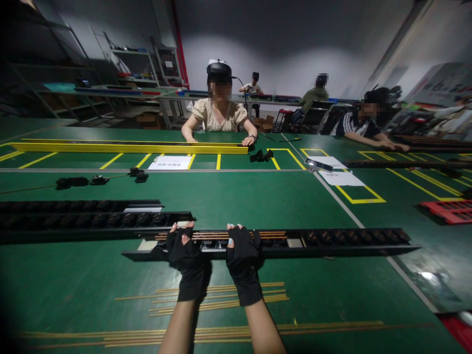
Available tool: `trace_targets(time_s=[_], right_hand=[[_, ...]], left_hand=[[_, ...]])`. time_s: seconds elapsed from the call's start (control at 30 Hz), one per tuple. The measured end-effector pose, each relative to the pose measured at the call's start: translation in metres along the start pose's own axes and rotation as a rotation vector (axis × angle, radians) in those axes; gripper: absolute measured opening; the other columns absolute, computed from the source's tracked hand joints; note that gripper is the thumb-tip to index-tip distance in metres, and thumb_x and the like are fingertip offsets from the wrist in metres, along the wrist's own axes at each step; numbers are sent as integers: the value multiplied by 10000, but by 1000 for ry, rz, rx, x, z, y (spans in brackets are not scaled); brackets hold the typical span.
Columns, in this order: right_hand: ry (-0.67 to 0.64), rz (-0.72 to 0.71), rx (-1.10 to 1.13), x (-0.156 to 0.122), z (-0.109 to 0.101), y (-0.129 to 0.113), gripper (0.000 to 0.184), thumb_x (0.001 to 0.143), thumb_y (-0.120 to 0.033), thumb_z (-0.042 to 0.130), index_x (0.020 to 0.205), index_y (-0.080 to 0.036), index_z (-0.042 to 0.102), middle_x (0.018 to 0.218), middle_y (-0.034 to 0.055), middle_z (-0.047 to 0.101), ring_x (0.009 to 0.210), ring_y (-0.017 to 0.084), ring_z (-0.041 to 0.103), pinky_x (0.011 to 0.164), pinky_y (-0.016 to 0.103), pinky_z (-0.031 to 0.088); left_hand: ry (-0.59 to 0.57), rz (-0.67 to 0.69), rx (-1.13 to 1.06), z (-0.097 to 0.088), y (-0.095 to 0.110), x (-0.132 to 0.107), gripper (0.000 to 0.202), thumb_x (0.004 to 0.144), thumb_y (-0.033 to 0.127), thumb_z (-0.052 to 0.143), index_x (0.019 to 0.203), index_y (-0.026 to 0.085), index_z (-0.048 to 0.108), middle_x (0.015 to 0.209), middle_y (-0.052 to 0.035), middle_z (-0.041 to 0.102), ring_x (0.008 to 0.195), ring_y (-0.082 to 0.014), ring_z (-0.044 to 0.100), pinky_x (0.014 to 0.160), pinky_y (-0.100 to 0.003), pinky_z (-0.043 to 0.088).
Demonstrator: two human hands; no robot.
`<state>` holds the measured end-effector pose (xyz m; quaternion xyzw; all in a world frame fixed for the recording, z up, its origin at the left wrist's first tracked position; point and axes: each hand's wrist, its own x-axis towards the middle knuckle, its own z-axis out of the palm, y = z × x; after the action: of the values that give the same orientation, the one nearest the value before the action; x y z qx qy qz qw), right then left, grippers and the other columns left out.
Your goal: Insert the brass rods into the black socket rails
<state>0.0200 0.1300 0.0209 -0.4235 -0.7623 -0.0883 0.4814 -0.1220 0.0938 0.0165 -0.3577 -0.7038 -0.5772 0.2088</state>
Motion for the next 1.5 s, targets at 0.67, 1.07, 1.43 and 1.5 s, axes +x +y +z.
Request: trace_targets(time_s=[0.67, 1.07, 1.43, 1.5], right_hand=[[-23, -3, 2, 0, -3, 0, 355, 966, -185, 425, 1223, -236, 664, 1146, 14, 746, 1166, 180, 643, 1180, 386, 236], [-6, -20, -2, 4, -3, -1, 351, 984, -190, 385, 1174, -218, 680, 1100, 26, 755, 1128, 184, 643, 1157, 384, 241], [-31, 5, -17, 1, -2, -1, 360, 971, -202, 394, 1177, -226, 688, 1101, 39, 755, 1132, 191, 654, 1177, 393, 243], [-24, 4, -13, 1, -1, -1, 362, 964, -199, 396, 1178, -228, 687, 1105, 38, 754, 1137, 189, 653, 1173, 395, 254]], left_hand=[[161, -237, -75, -9, -6, 21, 553, 1017, 392, 214, 1055, 140, 705, 1111, -132, 711, 1347, -241, 492, 1155, -460, 387], [-67, -14, 68, -3, -3, 9, 493, 1009, 306, 252, 1034, 167, 724, 1063, -103, 732, 1284, -243, 538, 1127, -476, 388], [-137, 74, 74, 5, 1, -8, 463, 1001, 285, 291, 1054, 182, 739, 1057, -86, 751, 1186, -230, 600, 1111, -459, 384], [-112, 102, 69, 5, 3, -8, 454, 998, 268, 294, 1075, 185, 734, 1061, -85, 751, 1174, -228, 604, 1099, -452, 392]])
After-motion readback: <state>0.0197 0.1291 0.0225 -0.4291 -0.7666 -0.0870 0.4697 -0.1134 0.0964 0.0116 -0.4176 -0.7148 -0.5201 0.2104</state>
